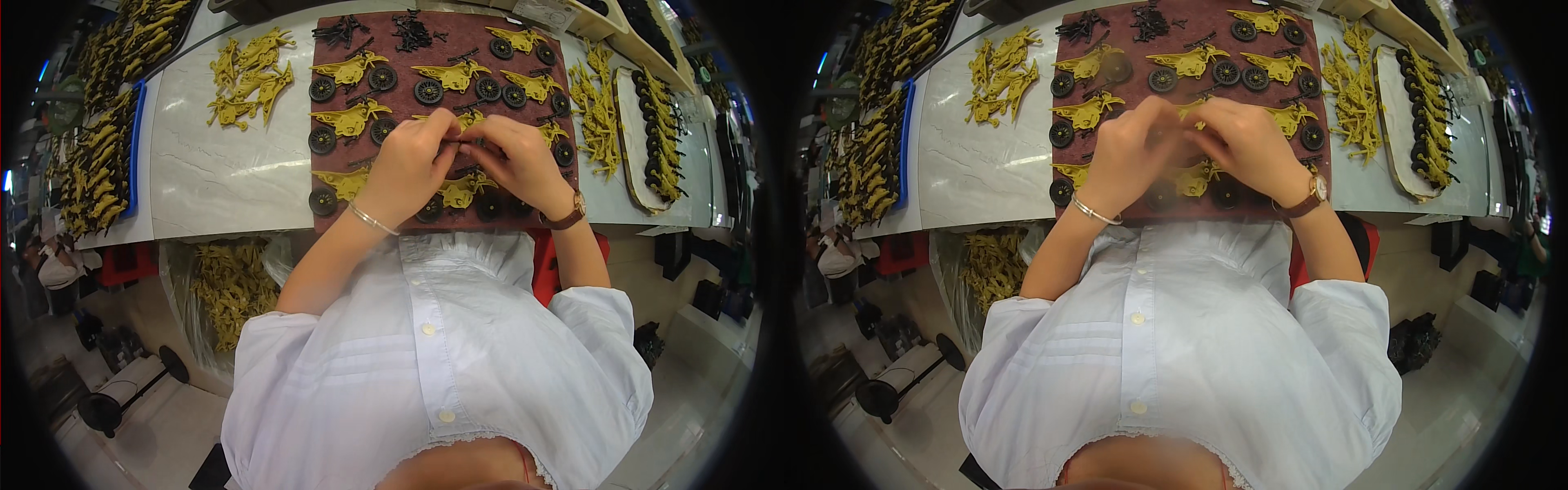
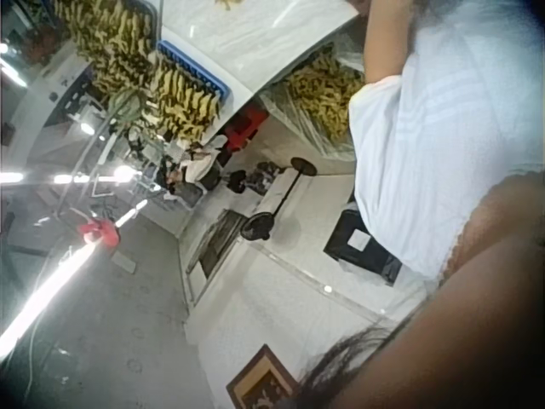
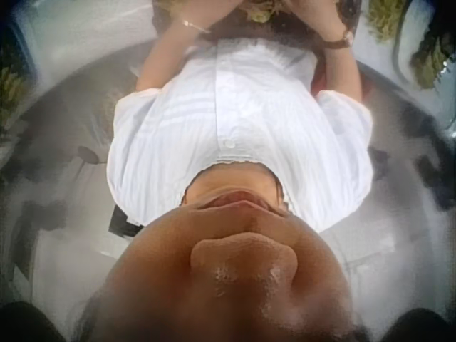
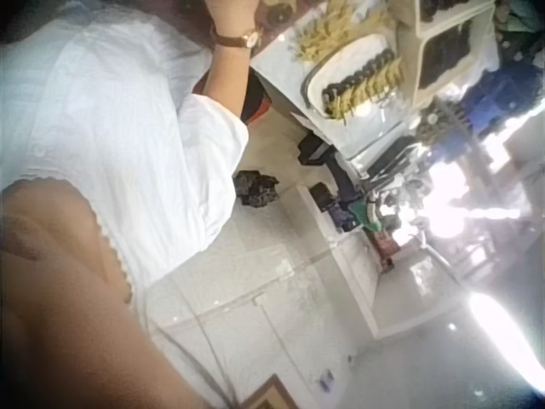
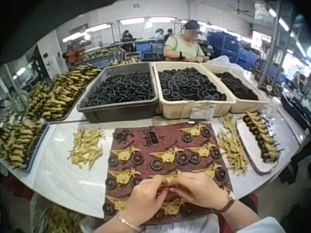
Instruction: The person assembles small plastic toy motorcycles by hand, attaching toy wheels to toy motorcycle bodies.
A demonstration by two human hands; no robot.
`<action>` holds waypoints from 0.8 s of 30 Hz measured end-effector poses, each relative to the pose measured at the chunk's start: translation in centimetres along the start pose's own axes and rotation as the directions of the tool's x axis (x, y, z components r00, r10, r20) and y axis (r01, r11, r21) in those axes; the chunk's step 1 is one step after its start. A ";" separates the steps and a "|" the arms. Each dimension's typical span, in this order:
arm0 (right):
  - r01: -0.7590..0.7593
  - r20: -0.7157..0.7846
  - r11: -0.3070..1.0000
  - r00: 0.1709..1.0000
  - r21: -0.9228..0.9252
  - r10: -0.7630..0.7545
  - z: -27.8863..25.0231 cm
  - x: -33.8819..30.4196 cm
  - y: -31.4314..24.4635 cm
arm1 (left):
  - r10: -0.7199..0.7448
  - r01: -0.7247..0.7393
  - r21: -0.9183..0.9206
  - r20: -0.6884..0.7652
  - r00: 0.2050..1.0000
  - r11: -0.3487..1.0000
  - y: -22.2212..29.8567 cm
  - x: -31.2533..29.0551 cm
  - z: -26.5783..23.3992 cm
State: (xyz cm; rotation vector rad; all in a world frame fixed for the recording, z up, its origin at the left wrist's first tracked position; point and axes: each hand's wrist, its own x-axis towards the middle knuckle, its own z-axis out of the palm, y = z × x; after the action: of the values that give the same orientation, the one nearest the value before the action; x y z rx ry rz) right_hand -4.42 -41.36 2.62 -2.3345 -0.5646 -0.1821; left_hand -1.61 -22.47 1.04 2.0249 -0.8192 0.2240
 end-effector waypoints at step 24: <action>-0.150 -0.006 0.970 0.988 0.189 0.154 -1.3 3.6 2.6 | -0.450 0.391 -0.703 0.112 0.886 0.594 -2.8 2.8 0.2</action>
State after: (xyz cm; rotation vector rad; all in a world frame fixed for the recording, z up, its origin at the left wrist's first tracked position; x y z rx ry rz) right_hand -0.02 -42.68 3.05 -2.1774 -0.3731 -0.0773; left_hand 2.25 -22.92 0.30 1.3788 -0.2616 -0.2658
